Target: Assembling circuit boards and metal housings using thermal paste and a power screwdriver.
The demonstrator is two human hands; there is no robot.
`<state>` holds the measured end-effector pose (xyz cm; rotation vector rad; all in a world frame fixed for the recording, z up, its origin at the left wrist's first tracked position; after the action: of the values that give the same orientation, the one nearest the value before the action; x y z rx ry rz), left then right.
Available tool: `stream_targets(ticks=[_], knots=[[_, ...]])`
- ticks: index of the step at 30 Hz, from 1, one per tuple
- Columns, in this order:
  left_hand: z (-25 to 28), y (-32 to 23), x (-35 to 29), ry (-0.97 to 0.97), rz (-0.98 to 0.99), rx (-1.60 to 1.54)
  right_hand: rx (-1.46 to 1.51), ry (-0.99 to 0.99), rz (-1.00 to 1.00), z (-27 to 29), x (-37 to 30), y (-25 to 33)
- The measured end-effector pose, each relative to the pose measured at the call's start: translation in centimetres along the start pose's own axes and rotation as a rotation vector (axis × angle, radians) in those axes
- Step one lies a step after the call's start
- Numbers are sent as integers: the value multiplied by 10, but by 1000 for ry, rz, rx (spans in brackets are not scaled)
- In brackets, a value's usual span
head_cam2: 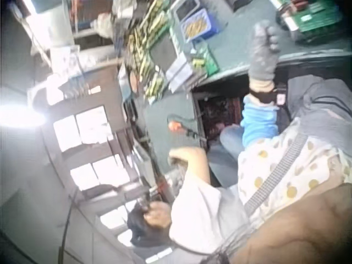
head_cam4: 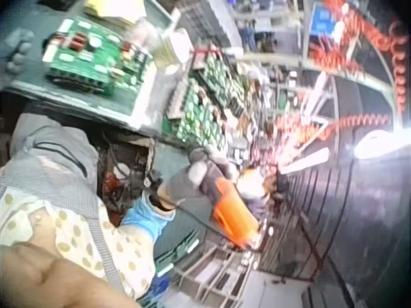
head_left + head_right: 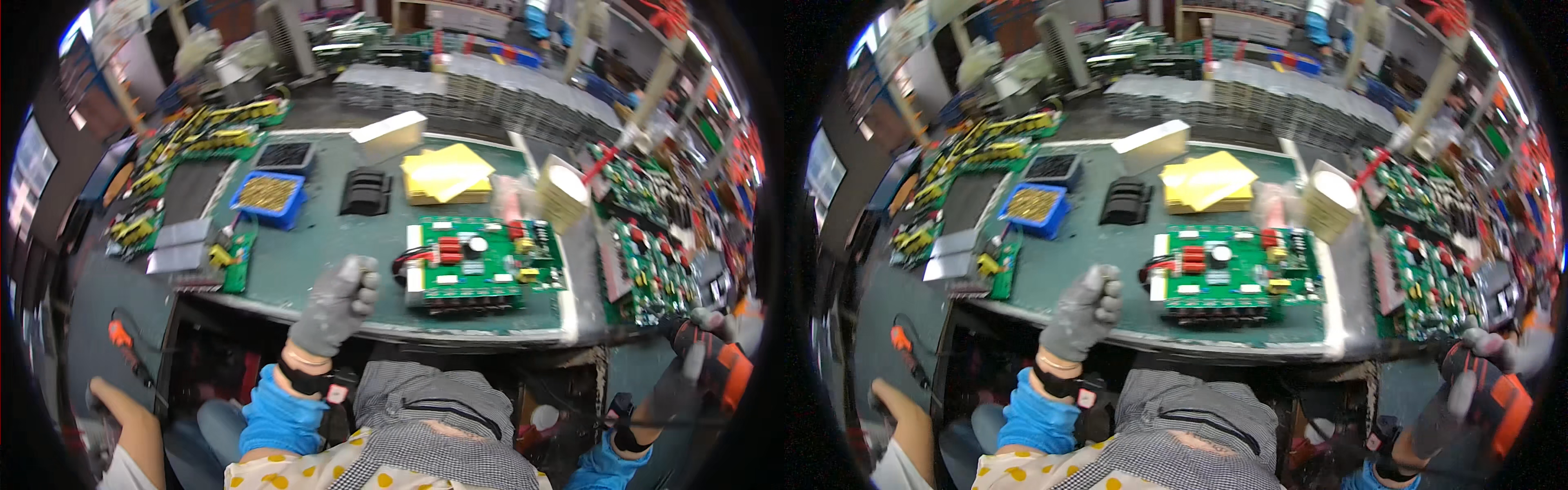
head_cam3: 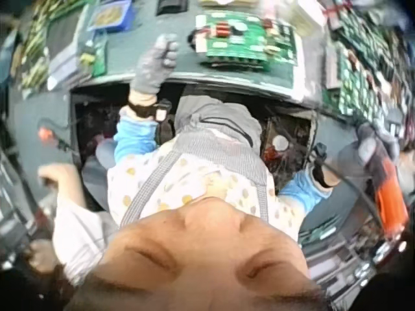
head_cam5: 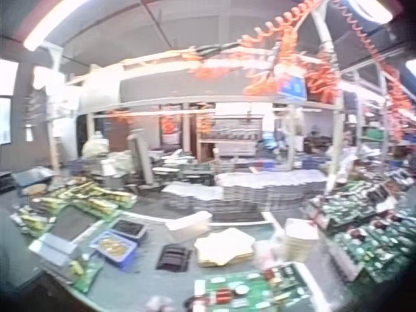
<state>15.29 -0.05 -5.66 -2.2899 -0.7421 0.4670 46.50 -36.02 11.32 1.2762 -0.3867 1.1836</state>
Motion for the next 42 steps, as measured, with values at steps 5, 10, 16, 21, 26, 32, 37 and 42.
stream_targets(ticks=[5,10,16,21,26,32,37,42], knots=[[-8,11,-25,39,-50,81,848,82,120,-154,52,64],[-14,12,-32,59,-68,147,1251,215,-130,-261,48,95],[-13,8,-31,52,-73,195,1223,196,-156,-301,39,83],[-15,8,-29,0,-53,250,1254,167,-194,-300,39,71],[-19,8,-26,7,-41,305,1253,132,-185,-295,40,62],[-25,10,-23,-22,-71,374,1255,79,-250,-292,40,51],[-27,9,-23,-164,-139,457,1256,113,-300,-293,36,40],[-30,10,-21,-193,-203,492,1288,68,-388,-290,35,33]])
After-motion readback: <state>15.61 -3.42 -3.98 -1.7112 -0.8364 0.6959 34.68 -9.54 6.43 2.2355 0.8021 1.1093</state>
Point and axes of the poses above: each hand's wrist, its own x-axis towards the middle knuckle, its own z-axis out of the back of the hand, y = z × x, the point moved 4 cm from there along x, towards the middle knuckle, and after that the axes turned 10 degrees about y, right-handed, at the moved point
